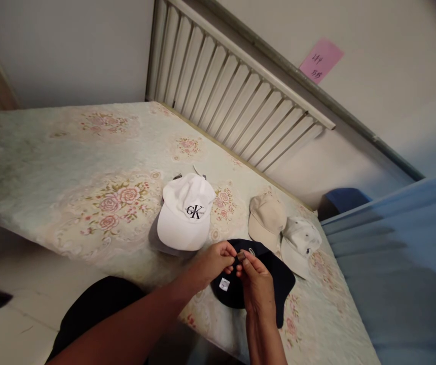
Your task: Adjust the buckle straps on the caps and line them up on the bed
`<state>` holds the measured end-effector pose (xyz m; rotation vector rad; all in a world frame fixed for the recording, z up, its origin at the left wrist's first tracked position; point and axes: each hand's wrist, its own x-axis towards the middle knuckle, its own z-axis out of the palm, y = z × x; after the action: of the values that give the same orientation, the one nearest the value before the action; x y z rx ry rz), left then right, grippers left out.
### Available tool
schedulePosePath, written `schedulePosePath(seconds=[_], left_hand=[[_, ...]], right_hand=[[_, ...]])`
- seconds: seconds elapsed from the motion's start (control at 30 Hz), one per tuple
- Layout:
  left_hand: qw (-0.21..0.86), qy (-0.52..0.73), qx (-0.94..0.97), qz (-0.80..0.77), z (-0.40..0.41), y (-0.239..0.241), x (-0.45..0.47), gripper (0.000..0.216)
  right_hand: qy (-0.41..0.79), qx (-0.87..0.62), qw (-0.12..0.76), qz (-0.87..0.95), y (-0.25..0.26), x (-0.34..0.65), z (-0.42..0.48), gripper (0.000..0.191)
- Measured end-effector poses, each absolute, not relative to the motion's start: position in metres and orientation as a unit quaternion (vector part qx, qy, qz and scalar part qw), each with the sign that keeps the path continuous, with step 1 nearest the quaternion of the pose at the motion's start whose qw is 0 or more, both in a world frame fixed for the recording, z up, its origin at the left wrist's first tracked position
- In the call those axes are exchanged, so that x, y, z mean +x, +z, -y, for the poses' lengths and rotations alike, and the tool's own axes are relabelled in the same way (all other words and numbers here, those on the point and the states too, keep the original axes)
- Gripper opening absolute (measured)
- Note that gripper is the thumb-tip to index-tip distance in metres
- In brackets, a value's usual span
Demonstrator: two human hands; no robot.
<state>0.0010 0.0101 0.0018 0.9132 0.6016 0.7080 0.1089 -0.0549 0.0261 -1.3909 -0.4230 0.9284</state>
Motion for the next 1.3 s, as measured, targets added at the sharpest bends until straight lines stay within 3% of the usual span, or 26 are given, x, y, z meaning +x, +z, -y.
schedulePosePath(seconds=[0.27, 0.63, 0.83, 0.97, 1.3], left_hand=[[0.826, 0.349, 0.368, -0.243, -0.010, 0.000, 0.001, 0.015], [0.766, 0.363, 0.462, -0.260, -0.006, 0.001, 0.005, 0.013], [0.619, 0.392, 0.601, -0.320, 0.001, 0.004, 0.005, 0.025], [0.529, 0.372, 0.666, -0.372, 0.005, 0.005, 0.002, 0.013], [0.443, 0.355, 0.729, -0.382, 0.005, 0.007, 0.001, 0.007]], right_hand=[[0.403, -0.613, 0.646, 0.212, 0.026, 0.103, 0.054, 0.032], [0.344, -0.688, 0.565, 0.297, 0.031, 0.110, 0.061, 0.036], [0.311, -0.719, 0.536, 0.314, 0.029, 0.109, 0.062, 0.036], [0.294, -0.734, 0.527, 0.313, 0.028, 0.103, 0.062, 0.030], [0.310, -0.691, 0.604, 0.248, 0.026, 0.104, 0.062, 0.024]])
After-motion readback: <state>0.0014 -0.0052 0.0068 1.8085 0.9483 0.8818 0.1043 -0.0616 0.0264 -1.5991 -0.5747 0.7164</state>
